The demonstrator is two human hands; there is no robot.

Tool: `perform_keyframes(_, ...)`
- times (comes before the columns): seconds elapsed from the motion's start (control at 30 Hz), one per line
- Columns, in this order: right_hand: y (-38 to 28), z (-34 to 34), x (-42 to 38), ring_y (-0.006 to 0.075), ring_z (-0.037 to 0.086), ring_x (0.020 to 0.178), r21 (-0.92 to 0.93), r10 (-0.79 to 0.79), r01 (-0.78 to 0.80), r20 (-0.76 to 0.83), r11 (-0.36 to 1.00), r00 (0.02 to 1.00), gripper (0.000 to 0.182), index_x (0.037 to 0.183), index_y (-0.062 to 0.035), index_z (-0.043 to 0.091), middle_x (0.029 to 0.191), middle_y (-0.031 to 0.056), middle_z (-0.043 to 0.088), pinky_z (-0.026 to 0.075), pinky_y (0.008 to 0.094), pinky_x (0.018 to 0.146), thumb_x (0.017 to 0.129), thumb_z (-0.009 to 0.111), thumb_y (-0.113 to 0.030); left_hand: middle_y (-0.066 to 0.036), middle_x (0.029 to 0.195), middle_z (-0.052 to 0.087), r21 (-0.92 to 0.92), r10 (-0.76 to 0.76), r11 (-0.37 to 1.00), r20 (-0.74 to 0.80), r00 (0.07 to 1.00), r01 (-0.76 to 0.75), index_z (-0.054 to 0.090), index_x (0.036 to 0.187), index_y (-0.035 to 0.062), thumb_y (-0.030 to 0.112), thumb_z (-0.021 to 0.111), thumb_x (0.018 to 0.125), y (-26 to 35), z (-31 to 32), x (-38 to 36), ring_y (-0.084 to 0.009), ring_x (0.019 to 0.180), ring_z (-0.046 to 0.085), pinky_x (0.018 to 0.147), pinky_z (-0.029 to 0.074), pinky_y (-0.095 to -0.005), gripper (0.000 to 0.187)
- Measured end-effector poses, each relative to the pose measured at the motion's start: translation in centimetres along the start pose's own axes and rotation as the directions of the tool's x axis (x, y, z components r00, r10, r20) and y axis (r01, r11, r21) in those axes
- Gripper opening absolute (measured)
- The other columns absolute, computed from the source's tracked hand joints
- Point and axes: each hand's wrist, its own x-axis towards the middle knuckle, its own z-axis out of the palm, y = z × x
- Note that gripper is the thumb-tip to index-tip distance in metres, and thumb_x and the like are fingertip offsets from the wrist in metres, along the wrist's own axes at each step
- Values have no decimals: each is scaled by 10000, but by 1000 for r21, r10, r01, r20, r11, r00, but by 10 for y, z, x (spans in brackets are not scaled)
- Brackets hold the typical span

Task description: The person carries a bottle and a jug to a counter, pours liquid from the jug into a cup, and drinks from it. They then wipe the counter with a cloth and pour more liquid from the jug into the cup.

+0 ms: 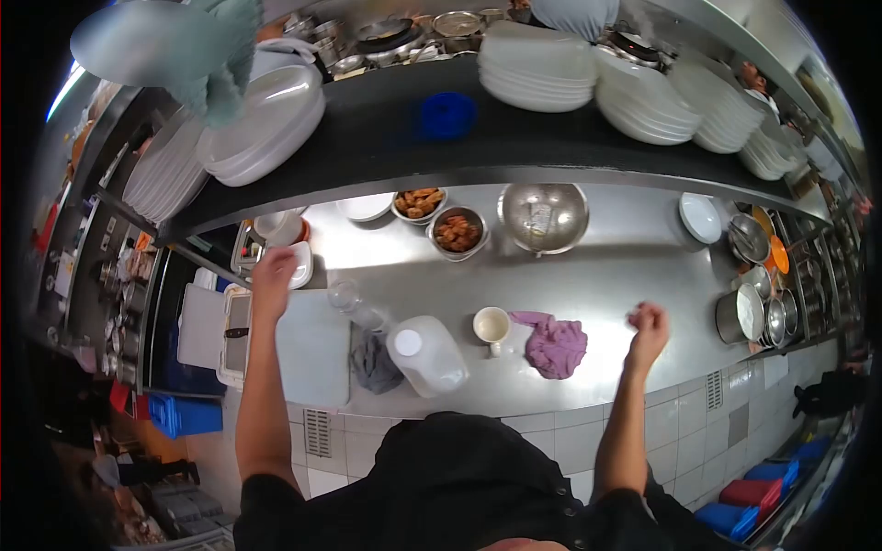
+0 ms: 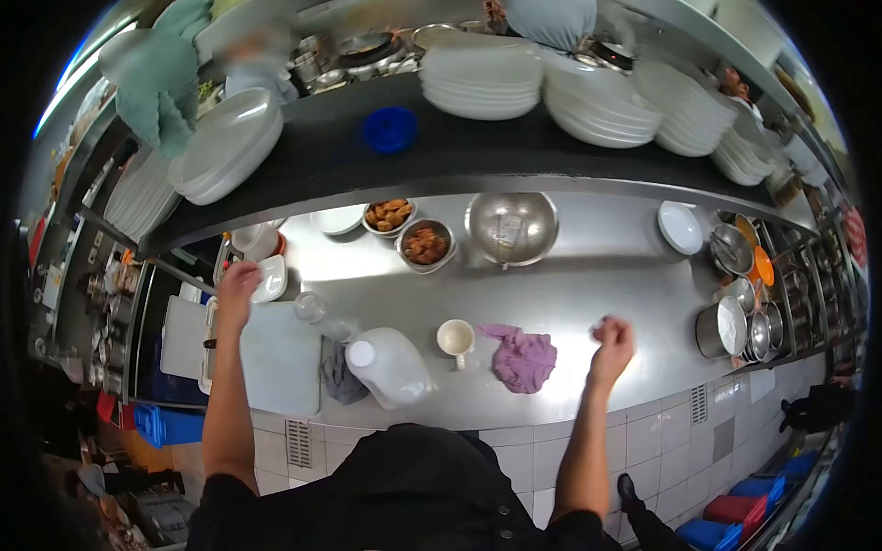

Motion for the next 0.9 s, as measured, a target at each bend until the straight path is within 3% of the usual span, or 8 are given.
perform_keyframes(0.1, 19, 37, -96, 138, 660, 733, -117, 196, -177, 172, 977, 965, 131, 985, 16, 705, 857, 60, 699, 554, 290, 727, 1033, 678, -103, -73, 1025, 763, 154, -31, 988, 268, 963, -11, 733, 1150, 9, 153, 734, 982, -26, 45, 73, -188, 948, 731, 836, 577, -326, 221)
perform_keyframes(0.17, 23, 59, -137, 139, 686, 749, -145, 269, -239, 248, 960, 931, 85, 991, 17, 707, 869, 55, 709, 554, 280, 727, 1018, 666, -52, -74, 1008, 777, 124, -192, 980, 355, 915, 158, 746, 1180, 20, 216, 730, 982, -59, 81, 120, -196, 897, 737, 790, 577, -320, 279)
perform_keyframes(0.23, 23, 86, -158, 140, 699, 770, -177, 291, -245, 319, 953, 902, 61, 1012, 22, 703, 864, 52, 708, 560, 273, 738, 1011, 658, -19, -56, 1028, 782, 149, -195, 979, 500, 844, 138, 755, 1208, 52, 290, 740, 982, -142, 114, 165, -177, 897, 734, 764, 575, -332, 328)
perform_keyframes(0.3, 22, 117, -164, 140, 706, 783, -176, 282, -234, 340, 956, 897, 62, 1047, 22, 698, 893, 58, 716, 570, 274, 752, 1012, 652, -2, -72, 1090, 785, 90, -360, 908, 666, 654, 408, 761, 1234, 93, 336, 747, 979, -250, 142, 199, -205, 887, 741, 753, 591, -363, 352)
perform_keyframes(0.37, 10, 159, -157, 141, 715, 849, -202, 240, -173, 381, 964, 893, 80, 1046, 47, 701, 938, 71, 731, 591, 294, 777, 1015, 655, -10, -69, 1135, 767, 327, -565, 821, 584, 584, 468, 699, 1356, 102, 350, 723, 991, -250, 160, 196, -213, 914, 738, 766, 586, -306, 443)
perform_keyframes(0.47, 19, 208, -140, 166, 741, 857, -206, 234, -164, 387, 965, 892, 114, 1079, 48, 711, 945, 82, 748, 600, 300, 789, 1018, 654, -30, -119, 1200, 748, 25, -377, 864, 693, 614, 502, 631, 1439, 99, 408, 669, 1025, -335, 184, 214, -266, 917, 749, 784, 622, -364, 518)
perform_keyframes(0.63, 70, 268, -113, 169, 749, 809, -333, 271, -112, 483, 936, 833, 221, 1116, 44, 737, 873, 119, 765, 588, 329, 754, 976, 702, -124, -124, 1208, 745, 109, -447, 805, 758, 476, 583, 625, 1445, 98, 413, 664, 1028, -333, 200, 212, -269, 920, 749, 788, 624, -370, 524)
perform_keyframes(0.9, 160, 342, -90, 300, 765, 890, -580, 442, -154, 397, 800, 804, 486, 1313, 50, 692, 1039, 212, 783, 603, 412, 798, 921, 737, -235, -131, 1220, 740, 140, -451, 783, 799, 398, 606, 614, 1456, 97, 421, 655, 1033, -335, 203, 215, -273, 924, 750, 795, 627, -378, 534)
